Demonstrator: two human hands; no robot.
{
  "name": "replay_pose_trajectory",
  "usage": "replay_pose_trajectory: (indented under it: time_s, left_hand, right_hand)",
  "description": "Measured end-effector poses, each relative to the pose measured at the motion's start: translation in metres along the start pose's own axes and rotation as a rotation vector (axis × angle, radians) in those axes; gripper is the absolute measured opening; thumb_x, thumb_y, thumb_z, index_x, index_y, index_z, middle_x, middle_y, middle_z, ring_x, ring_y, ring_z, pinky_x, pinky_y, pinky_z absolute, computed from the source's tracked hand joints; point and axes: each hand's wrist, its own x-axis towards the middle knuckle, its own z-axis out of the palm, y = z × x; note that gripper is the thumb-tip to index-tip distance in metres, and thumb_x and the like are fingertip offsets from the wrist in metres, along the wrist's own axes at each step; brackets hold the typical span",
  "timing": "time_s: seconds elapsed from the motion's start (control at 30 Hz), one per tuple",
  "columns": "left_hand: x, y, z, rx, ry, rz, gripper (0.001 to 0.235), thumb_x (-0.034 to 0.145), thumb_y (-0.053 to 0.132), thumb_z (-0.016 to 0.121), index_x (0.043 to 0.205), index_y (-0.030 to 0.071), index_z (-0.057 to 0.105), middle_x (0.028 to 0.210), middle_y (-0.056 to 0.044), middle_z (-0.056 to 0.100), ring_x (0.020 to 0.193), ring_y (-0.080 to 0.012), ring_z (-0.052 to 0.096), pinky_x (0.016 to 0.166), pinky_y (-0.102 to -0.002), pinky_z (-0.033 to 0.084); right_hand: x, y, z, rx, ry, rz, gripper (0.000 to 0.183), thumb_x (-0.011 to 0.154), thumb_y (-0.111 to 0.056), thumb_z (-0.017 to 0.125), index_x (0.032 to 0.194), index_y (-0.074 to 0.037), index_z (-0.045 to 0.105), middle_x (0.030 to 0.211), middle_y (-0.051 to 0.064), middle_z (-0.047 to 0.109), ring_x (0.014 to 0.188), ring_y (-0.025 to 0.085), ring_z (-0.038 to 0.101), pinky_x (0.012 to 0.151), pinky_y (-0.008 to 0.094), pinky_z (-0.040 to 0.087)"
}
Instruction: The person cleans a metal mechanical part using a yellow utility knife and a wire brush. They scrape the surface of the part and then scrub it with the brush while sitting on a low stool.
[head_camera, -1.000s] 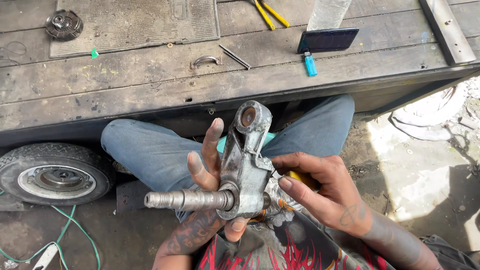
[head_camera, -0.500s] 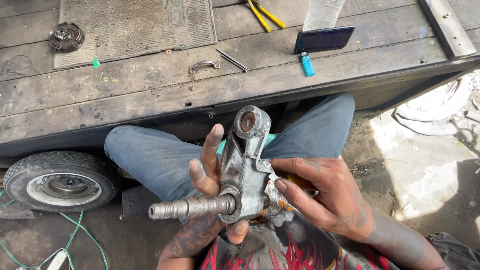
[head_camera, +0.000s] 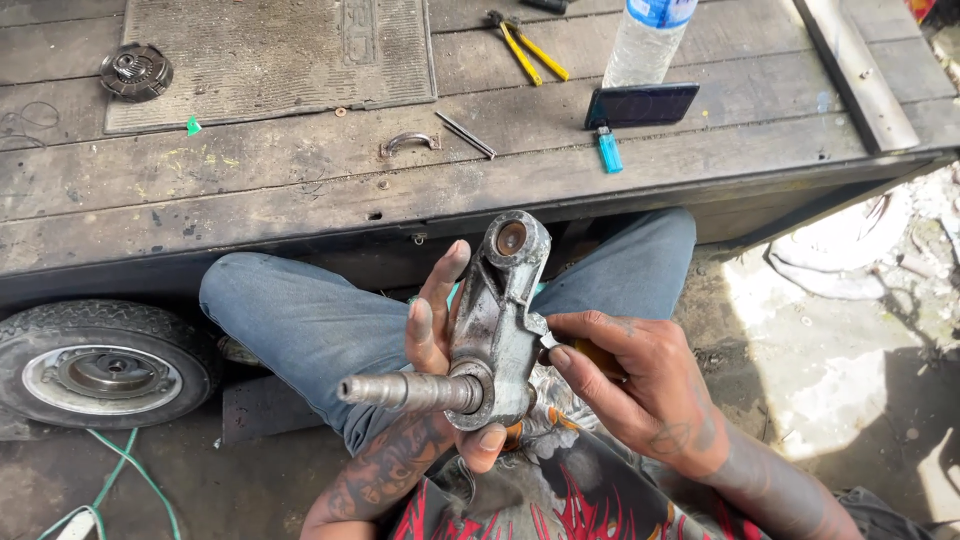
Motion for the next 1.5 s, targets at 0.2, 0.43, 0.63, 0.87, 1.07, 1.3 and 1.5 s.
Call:
replay_pose_trajectory:
  time_s: [0.2,0.43,0.63,0.87,1.07,1.3,1.5]
  left_hand:
    - [0.007,0.004,0.002,-0.066,-0.074,-0.049,0.086,0.097,0.052,0.054,0.167,0.014,0.021,0.165,-0.039,0.017,0.161,-0.0451,0.023,0.134,-0.060,0.028]
    - [0.014,0.011,-0.011,0.039,-0.182,-0.098,0.087,0.101,0.060,0.052,0.168,0.018,0.015,0.167,-0.034,0.015,0.162,-0.0414,0.021,0.134,-0.058,0.030]
    - [0.018,0.009,-0.009,-0.069,-0.175,-0.128,0.087,0.097,0.049,0.057,0.169,0.020,0.017,0.169,-0.035,0.014,0.163,-0.0407,0.022,0.135,-0.057,0.027]
    - [0.018,0.012,-0.007,-0.236,-0.157,-0.229,0.088,0.103,0.056,0.059,0.169,0.020,0.014,0.172,-0.034,0.010,0.164,-0.0451,0.020,0.136,-0.061,0.025]
    - [0.022,0.028,-0.008,-0.304,-0.143,-0.315,0.085,0.104,0.049,0.063,0.169,0.025,0.014,0.173,-0.033,0.010,0.161,-0.0467,0.026,0.134,-0.059,0.023]
    - [0.002,0.004,-0.006,-0.149,-0.078,-0.063,0.086,0.106,0.061,0.050,0.168,0.015,0.014,0.166,-0.041,0.013,0.153,-0.0543,0.032,0.123,-0.065,0.040]
    - [-0.013,-0.021,0.012,0.055,0.163,0.274,0.057,0.112,0.050,0.043,0.166,0.032,0.032,0.171,-0.009,0.028,0.141,-0.0598,0.043,0.107,-0.073,0.054]
  right_hand:
    - [0.004,-0.002,0.001,0.043,0.036,0.075,0.027,0.097,-0.028,0.058,0.106,-0.008,0.074,0.055,-0.002,0.058,0.048,0.012,0.049,0.050,0.027,0.043]
    - [0.008,-0.004,0.006,0.096,0.051,0.086,0.026,0.099,-0.024,0.058,0.107,-0.004,0.073,0.057,-0.002,0.053,0.051,0.011,0.042,0.049,0.026,0.039]
    - [0.009,0.000,0.005,0.053,0.054,0.078,0.026,0.099,-0.026,0.058,0.106,-0.004,0.071,0.058,0.000,0.058,0.051,0.014,0.046,0.052,0.029,0.042]
    - [0.006,0.004,0.000,-0.038,0.009,-0.015,0.032,0.099,-0.030,0.055,0.110,-0.004,0.070,0.058,0.003,0.061,0.051,0.022,0.058,0.053,0.032,0.044]
    - [0.004,-0.005,-0.004,-0.054,0.019,-0.101,0.032,0.098,-0.028,0.057,0.110,-0.001,0.069,0.066,0.007,0.068,0.050,0.026,0.062,0.051,0.034,0.045]
    - [-0.001,-0.010,-0.008,-0.064,0.009,-0.146,0.028,0.097,-0.025,0.059,0.109,-0.002,0.069,0.062,0.005,0.064,0.044,0.024,0.054,0.047,0.034,0.041]
    - [-0.001,-0.011,-0.007,-0.051,0.009,-0.160,0.028,0.098,-0.026,0.058,0.110,-0.004,0.069,0.070,0.006,0.071,0.051,0.025,0.062,0.051,0.034,0.046]
